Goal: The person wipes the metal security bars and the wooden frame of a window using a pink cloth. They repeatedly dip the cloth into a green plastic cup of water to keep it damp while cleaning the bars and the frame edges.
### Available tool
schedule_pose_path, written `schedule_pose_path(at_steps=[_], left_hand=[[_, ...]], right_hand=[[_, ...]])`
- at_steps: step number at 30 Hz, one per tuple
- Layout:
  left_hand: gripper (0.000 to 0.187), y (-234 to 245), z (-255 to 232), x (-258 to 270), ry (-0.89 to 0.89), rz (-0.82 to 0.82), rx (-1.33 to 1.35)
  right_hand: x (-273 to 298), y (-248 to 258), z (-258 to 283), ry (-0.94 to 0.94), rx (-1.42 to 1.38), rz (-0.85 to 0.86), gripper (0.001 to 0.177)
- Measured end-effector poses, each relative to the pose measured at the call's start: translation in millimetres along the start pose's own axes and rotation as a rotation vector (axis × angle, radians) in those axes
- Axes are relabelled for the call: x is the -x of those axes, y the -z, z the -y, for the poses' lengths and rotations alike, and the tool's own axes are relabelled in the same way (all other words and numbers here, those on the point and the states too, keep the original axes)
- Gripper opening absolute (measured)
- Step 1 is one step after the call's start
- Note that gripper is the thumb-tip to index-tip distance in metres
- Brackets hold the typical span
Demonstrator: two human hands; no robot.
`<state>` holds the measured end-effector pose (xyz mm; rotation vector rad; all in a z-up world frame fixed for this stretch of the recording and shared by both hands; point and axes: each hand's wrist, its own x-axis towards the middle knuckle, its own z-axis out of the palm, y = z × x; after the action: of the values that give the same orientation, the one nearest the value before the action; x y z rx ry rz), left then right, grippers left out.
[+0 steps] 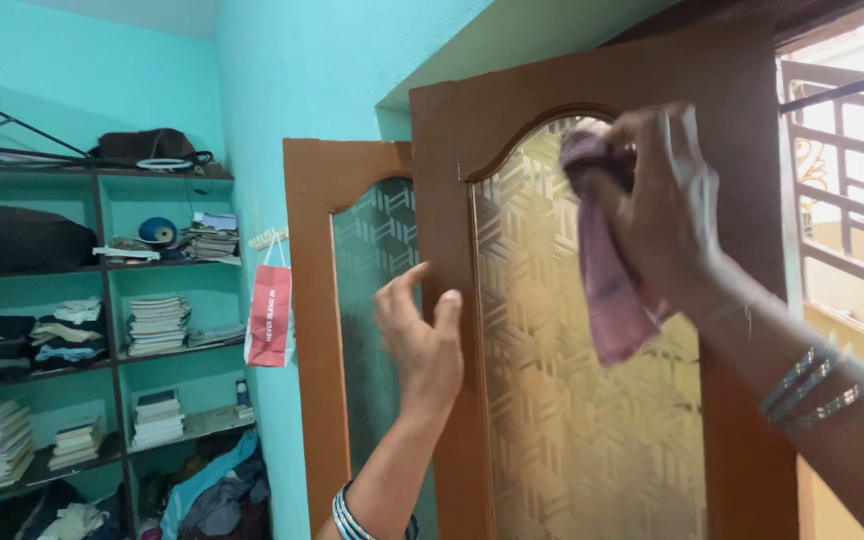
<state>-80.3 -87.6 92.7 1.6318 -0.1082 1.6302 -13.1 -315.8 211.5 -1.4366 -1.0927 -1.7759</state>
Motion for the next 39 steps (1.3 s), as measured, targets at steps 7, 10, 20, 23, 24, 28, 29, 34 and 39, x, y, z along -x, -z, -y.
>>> schedule_pose_path(at_steps=[7,10,20,23,24,28,29,34,39], left_hand=[[0.049,-22.9,62.1,2.1,0.406,0.168,0.236],[0.051,-30.8,64.6,2.2,0.363,0.086,0.204],[0.052,-33.8,67.6,4.3,0.275,-0.011,0.154],[0.052,-30.1,66.1,5.7,0.288,-0.015,0.131],[0.052,-30.0,64.5,5.4,0.300,-0.015,0.136],[0.053,-28.6,60.9,6.6,0.328,-0.006,0.145],[0.053,-28.5,61.4,6.1,0.324,-0.004,0.137],[0.054,-30.2,67.3,6.5,0.237,-0.028,0.145],[0.053,-29.1,66.9,7.8,0.330,0.017,0.134]], right_hand=[[-30.8,-58.3,-21.3,0.299,0.611,0.050,0.013],[-27.5,-80.3,-13.1,0.372,0.604,0.120,0.023],[-45.0,0.4,-48.8,0.764,0.717,0.271,0.046],[-31.6,10.9,-47.8,0.663,0.814,0.287,0.045],[-23.1,13.3,-44.8,0.620,0.871,0.276,0.045],[15.4,29.1,-36.1,0.452,0.830,0.311,0.047],[26.8,33.6,-35.8,0.415,0.824,0.334,0.048],[100.5,51.3,-39.8,0.383,0.666,0.470,0.054],[217.3,74.6,-34.4,0.579,0.354,0.624,0.049]])
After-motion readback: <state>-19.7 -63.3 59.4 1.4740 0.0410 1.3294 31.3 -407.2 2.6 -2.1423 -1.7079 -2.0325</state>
